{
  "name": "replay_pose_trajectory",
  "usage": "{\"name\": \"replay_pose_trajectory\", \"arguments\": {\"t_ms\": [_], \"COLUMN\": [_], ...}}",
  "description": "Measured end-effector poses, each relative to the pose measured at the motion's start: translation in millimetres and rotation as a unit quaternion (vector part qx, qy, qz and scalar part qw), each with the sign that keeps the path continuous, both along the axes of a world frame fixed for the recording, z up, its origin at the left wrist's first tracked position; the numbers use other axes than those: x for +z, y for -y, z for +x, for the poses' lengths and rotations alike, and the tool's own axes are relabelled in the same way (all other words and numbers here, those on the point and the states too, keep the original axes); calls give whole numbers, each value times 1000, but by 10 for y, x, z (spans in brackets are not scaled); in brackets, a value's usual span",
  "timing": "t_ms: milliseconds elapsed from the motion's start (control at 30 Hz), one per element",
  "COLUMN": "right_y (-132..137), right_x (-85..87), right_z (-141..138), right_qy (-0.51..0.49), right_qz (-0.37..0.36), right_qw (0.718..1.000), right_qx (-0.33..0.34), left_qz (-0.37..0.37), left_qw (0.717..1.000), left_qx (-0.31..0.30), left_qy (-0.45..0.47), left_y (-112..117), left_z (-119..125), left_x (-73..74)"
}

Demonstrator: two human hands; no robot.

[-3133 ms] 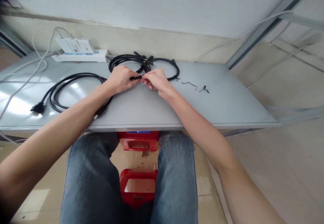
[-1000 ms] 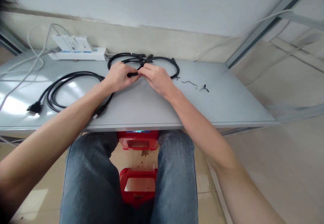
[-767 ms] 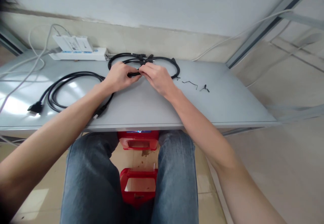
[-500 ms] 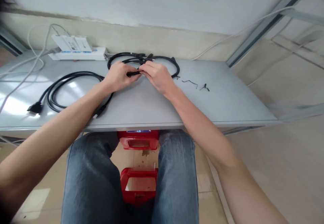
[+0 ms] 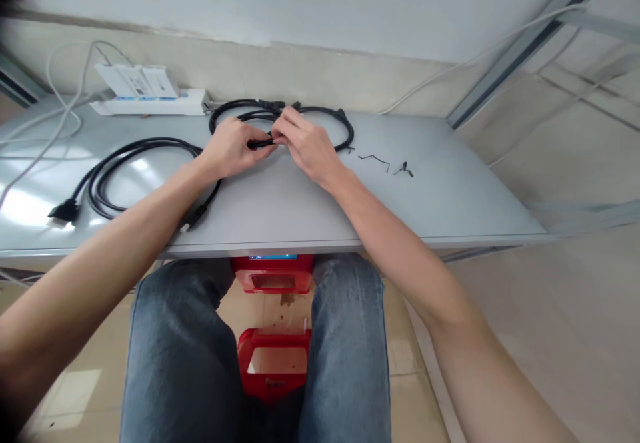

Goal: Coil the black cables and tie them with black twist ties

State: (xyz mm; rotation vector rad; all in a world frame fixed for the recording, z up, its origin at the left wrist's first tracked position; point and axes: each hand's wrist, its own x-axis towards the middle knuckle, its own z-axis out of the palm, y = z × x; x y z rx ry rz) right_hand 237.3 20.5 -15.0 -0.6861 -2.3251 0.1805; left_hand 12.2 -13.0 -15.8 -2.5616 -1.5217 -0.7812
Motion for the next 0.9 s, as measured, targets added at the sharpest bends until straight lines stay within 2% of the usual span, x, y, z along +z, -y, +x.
{"name": "replay_pose_trajectory", "arguments": {"t_ms": [267,467,733,900], "right_y": [8,-28,-293,-293], "right_x": [17,-12,-208,-189], "right_z": [9,31,66,89], "right_qy": [13,25,-9,-12], "right_qz": [1,5,97,114], "right_qw": [1000,1000,990,988], "right_qx": [-11,5,97,108], "left_qz": [-8,-6,-11,-12], "left_qw": [1000,1000,1000,999], "left_qx": [-4,-10,-15,-17], "left_qy": [-3,5,13,30], "left_y": [11,21,-6,-23], "left_z": [-6,2,-7,-13], "left_x": [13,2,-18,-32]}}
